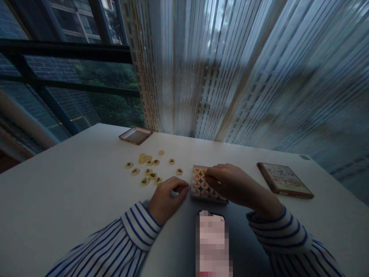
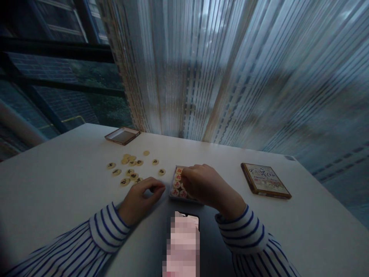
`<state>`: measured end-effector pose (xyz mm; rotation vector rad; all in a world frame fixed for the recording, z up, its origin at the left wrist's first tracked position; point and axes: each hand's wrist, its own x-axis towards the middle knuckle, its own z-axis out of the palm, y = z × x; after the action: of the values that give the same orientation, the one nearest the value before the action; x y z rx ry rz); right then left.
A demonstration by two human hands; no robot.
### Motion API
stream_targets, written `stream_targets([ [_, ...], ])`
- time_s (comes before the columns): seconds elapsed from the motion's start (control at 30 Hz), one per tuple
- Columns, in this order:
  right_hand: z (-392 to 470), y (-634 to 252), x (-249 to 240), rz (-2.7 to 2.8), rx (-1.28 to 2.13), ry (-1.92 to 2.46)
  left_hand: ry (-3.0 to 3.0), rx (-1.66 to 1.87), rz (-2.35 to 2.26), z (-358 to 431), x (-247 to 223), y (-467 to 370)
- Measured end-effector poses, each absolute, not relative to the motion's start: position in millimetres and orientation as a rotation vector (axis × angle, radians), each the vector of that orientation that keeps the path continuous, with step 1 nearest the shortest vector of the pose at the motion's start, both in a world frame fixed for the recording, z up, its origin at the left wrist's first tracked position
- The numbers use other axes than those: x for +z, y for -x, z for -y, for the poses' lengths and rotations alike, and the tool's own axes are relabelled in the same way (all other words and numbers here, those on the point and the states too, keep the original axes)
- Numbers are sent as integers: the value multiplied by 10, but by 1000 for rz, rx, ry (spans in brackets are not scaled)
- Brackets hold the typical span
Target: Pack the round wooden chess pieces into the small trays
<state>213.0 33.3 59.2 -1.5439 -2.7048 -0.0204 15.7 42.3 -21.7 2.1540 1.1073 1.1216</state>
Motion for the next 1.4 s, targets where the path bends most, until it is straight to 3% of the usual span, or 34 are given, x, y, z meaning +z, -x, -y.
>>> stream_targets([
  [0.47,-334,-2068,528,2611,24,1444,-1901,1208,-1453,-866,-15,496],
  [0.7,-367,-1945,442,2544,13,1419,-2086,1191,-1423,-851,-52,642],
  [1.4,-483,-1507,642,2678,-25,1462,-2167,717,-1683,-955,-128,817],
])
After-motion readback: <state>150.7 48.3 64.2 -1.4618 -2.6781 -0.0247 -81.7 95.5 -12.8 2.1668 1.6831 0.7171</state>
